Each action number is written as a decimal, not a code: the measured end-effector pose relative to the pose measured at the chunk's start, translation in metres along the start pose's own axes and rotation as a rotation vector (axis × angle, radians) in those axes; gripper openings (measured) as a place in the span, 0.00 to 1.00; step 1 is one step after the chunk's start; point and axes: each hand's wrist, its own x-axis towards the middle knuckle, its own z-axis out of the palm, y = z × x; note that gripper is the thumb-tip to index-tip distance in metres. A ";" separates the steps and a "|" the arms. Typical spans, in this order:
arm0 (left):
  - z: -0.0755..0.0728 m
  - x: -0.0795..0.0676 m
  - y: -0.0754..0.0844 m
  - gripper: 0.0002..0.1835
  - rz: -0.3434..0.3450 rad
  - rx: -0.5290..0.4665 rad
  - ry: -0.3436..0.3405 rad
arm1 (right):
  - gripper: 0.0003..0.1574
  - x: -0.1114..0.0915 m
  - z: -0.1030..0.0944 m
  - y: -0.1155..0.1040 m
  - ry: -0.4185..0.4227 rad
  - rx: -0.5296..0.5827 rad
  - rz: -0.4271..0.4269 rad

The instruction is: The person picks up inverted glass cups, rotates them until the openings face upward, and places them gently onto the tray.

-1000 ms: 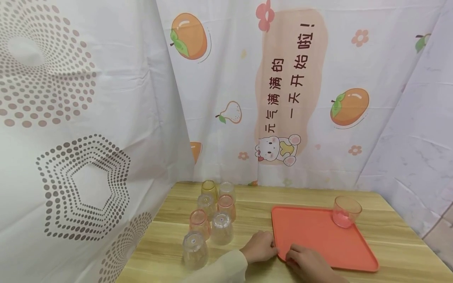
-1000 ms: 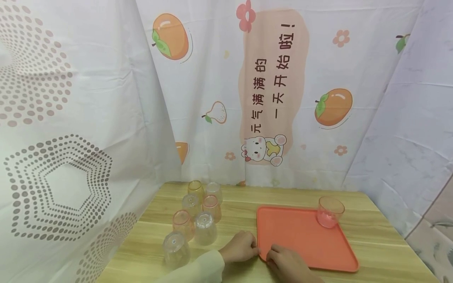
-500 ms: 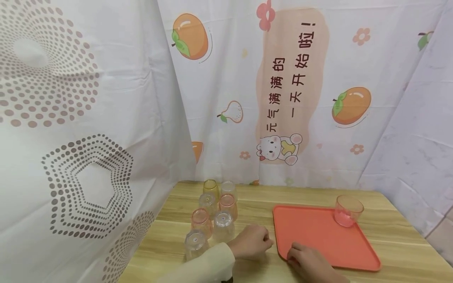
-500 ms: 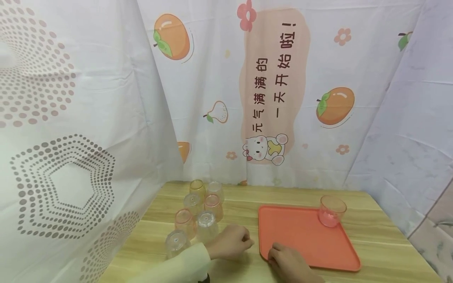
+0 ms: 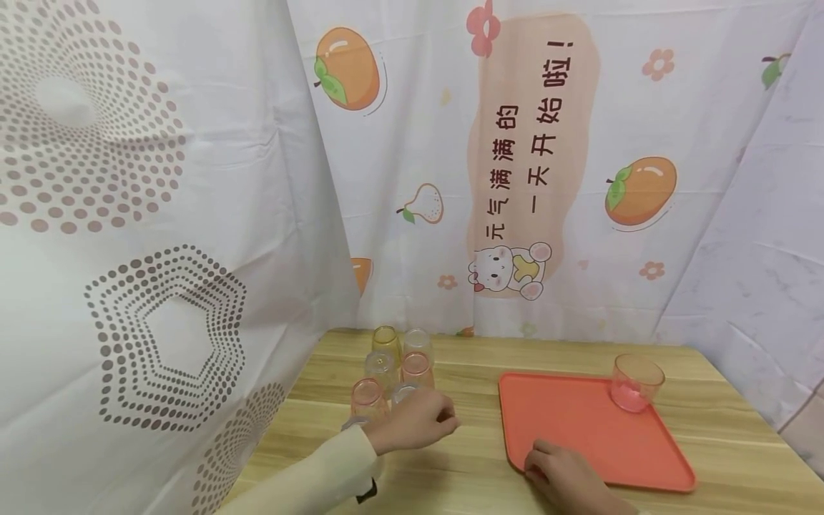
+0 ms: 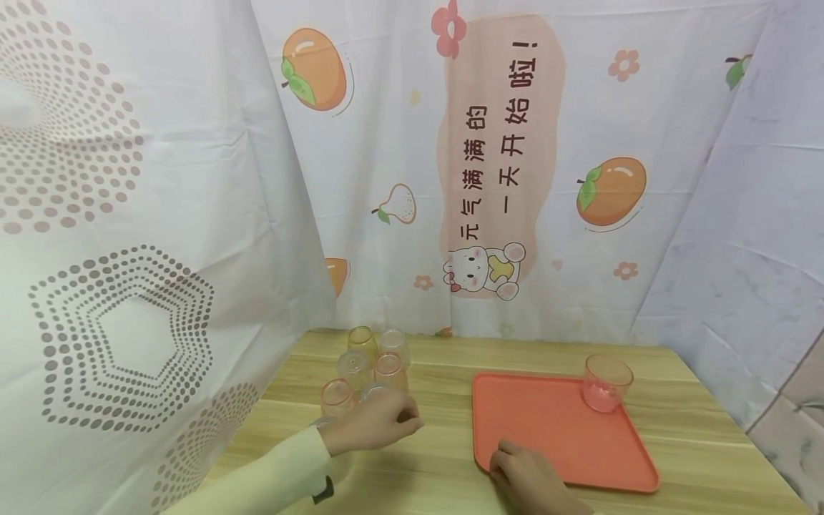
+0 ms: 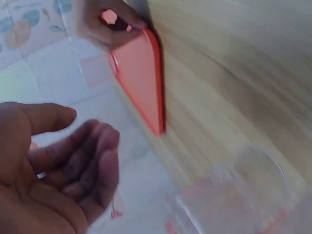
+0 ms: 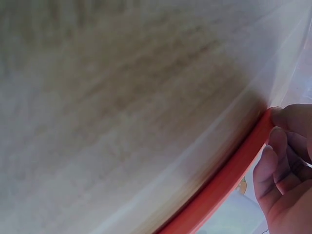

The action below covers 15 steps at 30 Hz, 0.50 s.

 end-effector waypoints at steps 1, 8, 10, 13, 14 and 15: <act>-0.004 -0.003 -0.003 0.11 0.014 -0.002 -0.001 | 0.14 0.000 0.000 0.000 -0.004 0.003 0.002; -0.024 -0.027 -0.024 0.09 0.086 -0.004 0.052 | 0.12 0.002 -0.002 -0.001 -0.024 0.017 0.015; -0.029 -0.034 -0.030 0.08 0.092 0.046 0.081 | 0.12 0.001 -0.002 -0.001 -0.015 0.015 0.011; -0.035 -0.044 -0.039 0.08 0.097 0.106 0.100 | 0.13 0.000 -0.001 0.000 0.004 0.015 -0.002; -0.037 -0.048 -0.042 0.08 0.102 0.099 0.094 | 0.13 0.000 0.000 0.000 0.011 0.017 -0.007; -0.039 -0.051 -0.045 0.08 0.110 0.083 0.086 | 0.13 0.000 0.000 0.001 0.021 0.016 -0.016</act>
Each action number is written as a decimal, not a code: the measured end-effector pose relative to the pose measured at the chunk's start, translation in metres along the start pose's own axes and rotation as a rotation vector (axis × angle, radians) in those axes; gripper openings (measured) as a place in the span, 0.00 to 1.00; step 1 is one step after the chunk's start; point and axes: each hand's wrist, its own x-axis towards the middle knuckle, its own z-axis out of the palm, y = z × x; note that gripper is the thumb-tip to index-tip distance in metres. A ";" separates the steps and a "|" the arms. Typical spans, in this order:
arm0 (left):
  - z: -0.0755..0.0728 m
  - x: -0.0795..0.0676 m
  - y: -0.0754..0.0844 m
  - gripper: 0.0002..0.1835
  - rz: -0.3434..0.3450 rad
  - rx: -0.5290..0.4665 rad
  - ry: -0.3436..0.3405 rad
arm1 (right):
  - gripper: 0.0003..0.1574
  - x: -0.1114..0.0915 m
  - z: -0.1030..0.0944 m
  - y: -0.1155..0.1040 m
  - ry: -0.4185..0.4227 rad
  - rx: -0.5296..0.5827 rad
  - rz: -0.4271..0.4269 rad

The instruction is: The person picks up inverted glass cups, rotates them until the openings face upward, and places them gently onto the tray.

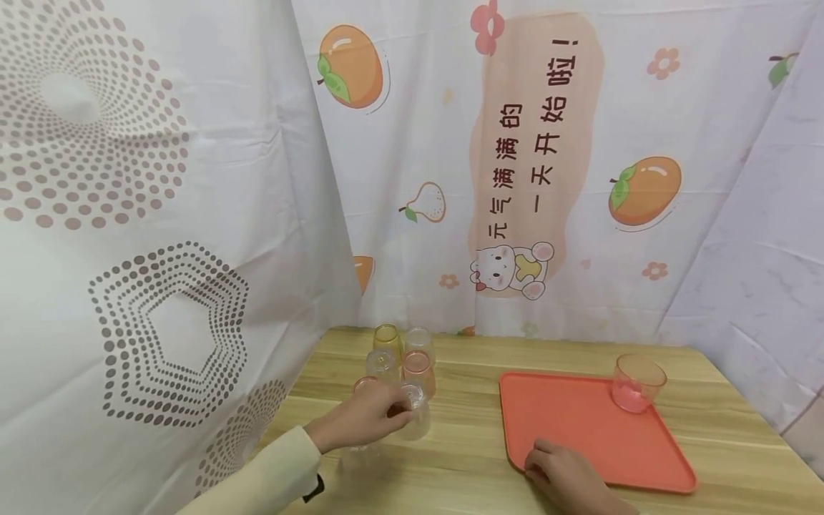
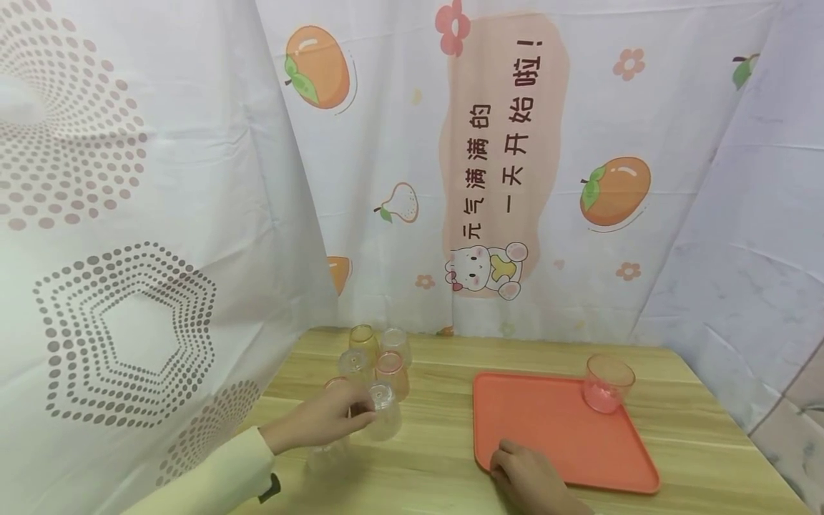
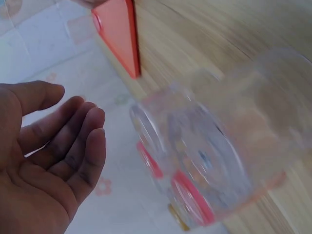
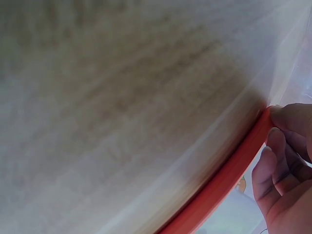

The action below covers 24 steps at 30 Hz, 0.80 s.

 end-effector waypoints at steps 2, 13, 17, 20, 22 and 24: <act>-0.004 -0.006 -0.005 0.07 0.021 -0.032 -0.012 | 0.12 0.000 0.001 0.001 0.017 0.000 -0.015; -0.017 -0.030 -0.016 0.05 0.036 0.026 -0.046 | 0.11 -0.001 0.003 0.003 0.021 -0.010 -0.009; -0.015 -0.036 -0.022 0.08 0.090 0.095 -0.027 | 0.12 0.000 0.002 0.003 0.019 -0.019 -0.005; -0.013 -0.040 -0.026 0.11 0.095 0.137 -0.024 | 0.12 0.001 0.001 0.002 0.010 -0.014 0.000; -0.014 -0.041 -0.027 0.13 0.068 0.146 -0.044 | 0.10 0.001 0.001 0.003 0.002 -0.005 0.000; -0.015 -0.044 -0.027 0.16 0.028 0.158 -0.081 | 0.08 0.001 0.001 0.004 0.005 0.000 -0.010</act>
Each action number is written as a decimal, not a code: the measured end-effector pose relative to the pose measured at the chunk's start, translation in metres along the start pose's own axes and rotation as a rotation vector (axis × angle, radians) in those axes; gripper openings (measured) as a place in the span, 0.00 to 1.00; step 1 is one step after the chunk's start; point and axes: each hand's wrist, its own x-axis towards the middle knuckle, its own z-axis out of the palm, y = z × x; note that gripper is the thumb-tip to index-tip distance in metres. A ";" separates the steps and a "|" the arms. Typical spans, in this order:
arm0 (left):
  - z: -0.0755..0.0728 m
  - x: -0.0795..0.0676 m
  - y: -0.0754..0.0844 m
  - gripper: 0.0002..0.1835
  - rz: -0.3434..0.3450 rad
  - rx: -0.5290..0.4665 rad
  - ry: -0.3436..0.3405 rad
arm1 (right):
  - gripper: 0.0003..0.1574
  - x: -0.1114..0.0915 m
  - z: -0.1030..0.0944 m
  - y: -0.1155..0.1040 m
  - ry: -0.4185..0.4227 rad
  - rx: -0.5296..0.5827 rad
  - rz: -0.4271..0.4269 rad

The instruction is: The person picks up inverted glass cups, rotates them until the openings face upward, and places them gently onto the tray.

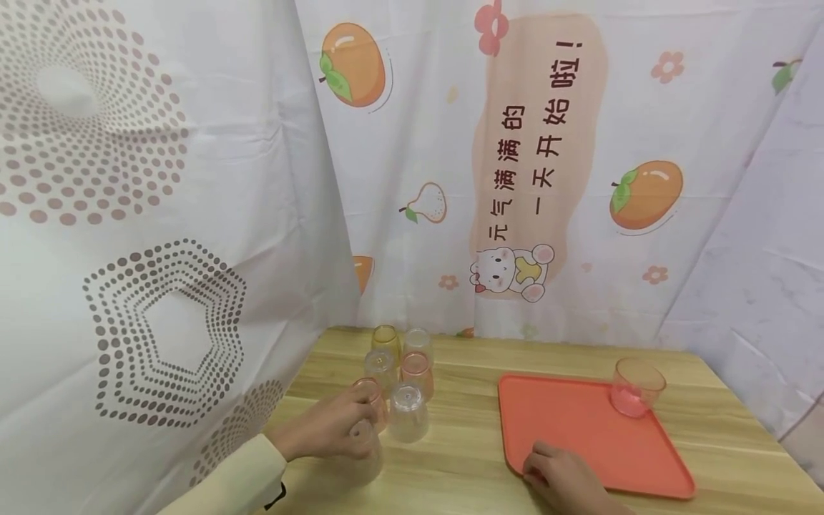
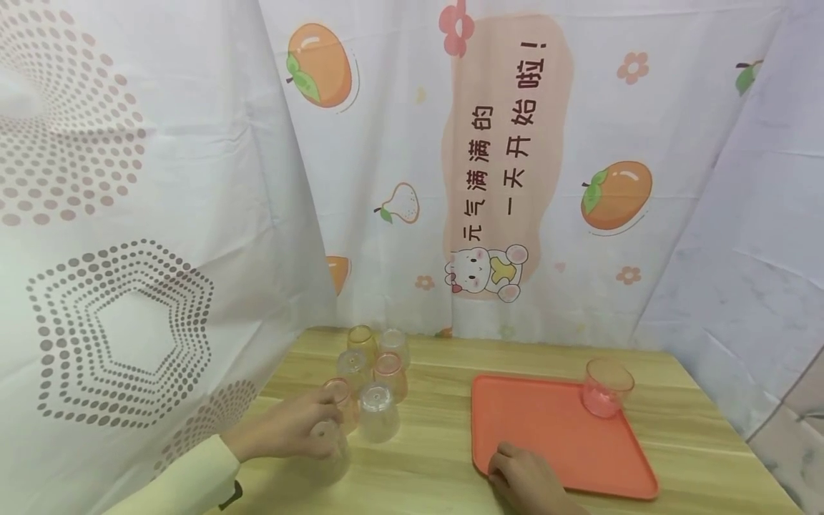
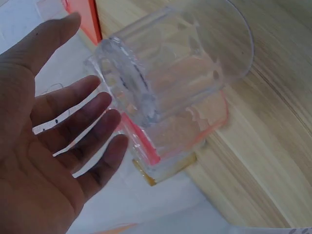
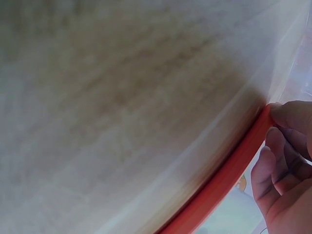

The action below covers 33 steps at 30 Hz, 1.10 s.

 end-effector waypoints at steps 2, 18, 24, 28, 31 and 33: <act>-0.001 -0.002 0.000 0.18 -0.035 0.001 -0.038 | 0.06 -0.001 0.001 0.001 0.004 0.003 -0.009; -0.002 -0.007 -0.011 0.30 -0.163 -0.025 -0.171 | 0.14 0.001 0.000 0.002 0.006 0.010 -0.004; -0.001 -0.006 -0.011 0.30 -0.152 -0.025 -0.179 | 0.10 0.001 0.000 0.002 -0.002 0.002 0.004; 0.002 -0.006 -0.012 0.28 -0.136 -0.032 -0.174 | 0.07 0.001 -0.001 0.001 0.003 0.007 -0.006; 0.003 -0.007 -0.013 0.29 -0.149 -0.052 -0.181 | 0.07 0.000 -0.001 0.000 0.008 0.004 -0.011; 0.003 -0.007 -0.013 0.30 -0.162 -0.065 -0.197 | 0.08 0.000 -0.001 0.000 -0.001 0.012 -0.004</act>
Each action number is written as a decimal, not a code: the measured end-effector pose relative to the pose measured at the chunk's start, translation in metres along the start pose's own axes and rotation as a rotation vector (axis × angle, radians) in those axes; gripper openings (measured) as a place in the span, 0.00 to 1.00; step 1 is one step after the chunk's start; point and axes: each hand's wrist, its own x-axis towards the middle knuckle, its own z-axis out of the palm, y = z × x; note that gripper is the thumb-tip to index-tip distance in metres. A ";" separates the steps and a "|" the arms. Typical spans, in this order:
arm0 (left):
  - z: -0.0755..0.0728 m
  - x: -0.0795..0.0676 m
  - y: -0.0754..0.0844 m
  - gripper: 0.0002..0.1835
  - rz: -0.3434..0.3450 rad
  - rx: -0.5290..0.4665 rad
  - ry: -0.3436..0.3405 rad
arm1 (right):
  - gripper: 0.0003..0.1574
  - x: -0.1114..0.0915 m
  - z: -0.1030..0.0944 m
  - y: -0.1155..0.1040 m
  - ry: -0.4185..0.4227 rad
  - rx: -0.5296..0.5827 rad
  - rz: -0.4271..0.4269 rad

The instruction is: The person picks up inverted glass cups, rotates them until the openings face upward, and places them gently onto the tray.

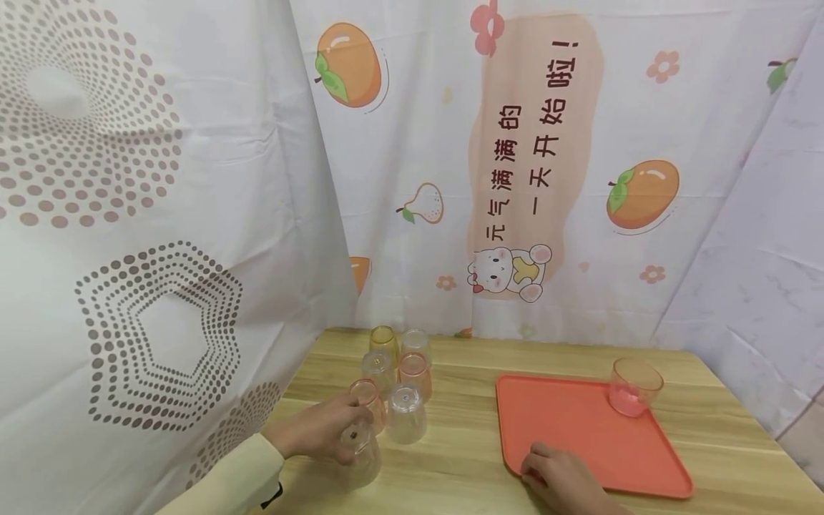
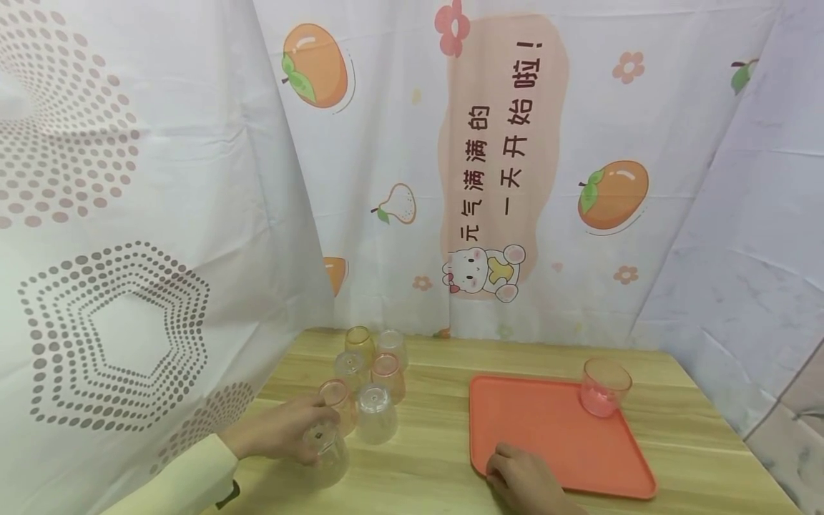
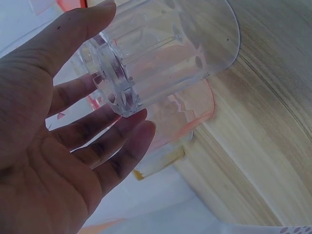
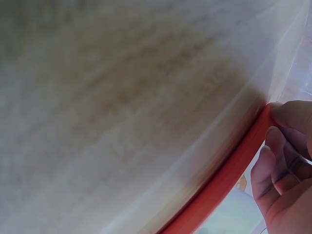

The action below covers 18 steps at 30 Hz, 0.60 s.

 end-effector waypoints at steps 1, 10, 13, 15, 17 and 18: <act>0.000 0.000 0.000 0.30 -0.008 -0.004 -0.008 | 0.09 0.000 0.000 0.000 -0.005 0.005 0.006; -0.003 0.001 0.003 0.33 -0.011 0.014 -0.033 | 0.13 0.000 -0.001 -0.002 -0.010 0.025 0.025; -0.004 0.001 0.004 0.34 -0.020 0.028 -0.039 | 0.13 0.000 -0.001 -0.002 -0.007 0.016 0.026; -0.003 0.000 0.005 0.34 -0.023 0.031 -0.040 | 0.13 0.000 -0.001 -0.002 -0.012 0.011 0.031; -0.003 0.000 0.005 0.34 -0.022 0.026 -0.041 | 0.12 0.001 0.000 -0.002 -0.017 0.010 0.032; -0.003 -0.001 0.005 0.34 -0.024 0.022 -0.043 | 0.12 0.001 0.000 -0.002 -0.016 0.009 0.028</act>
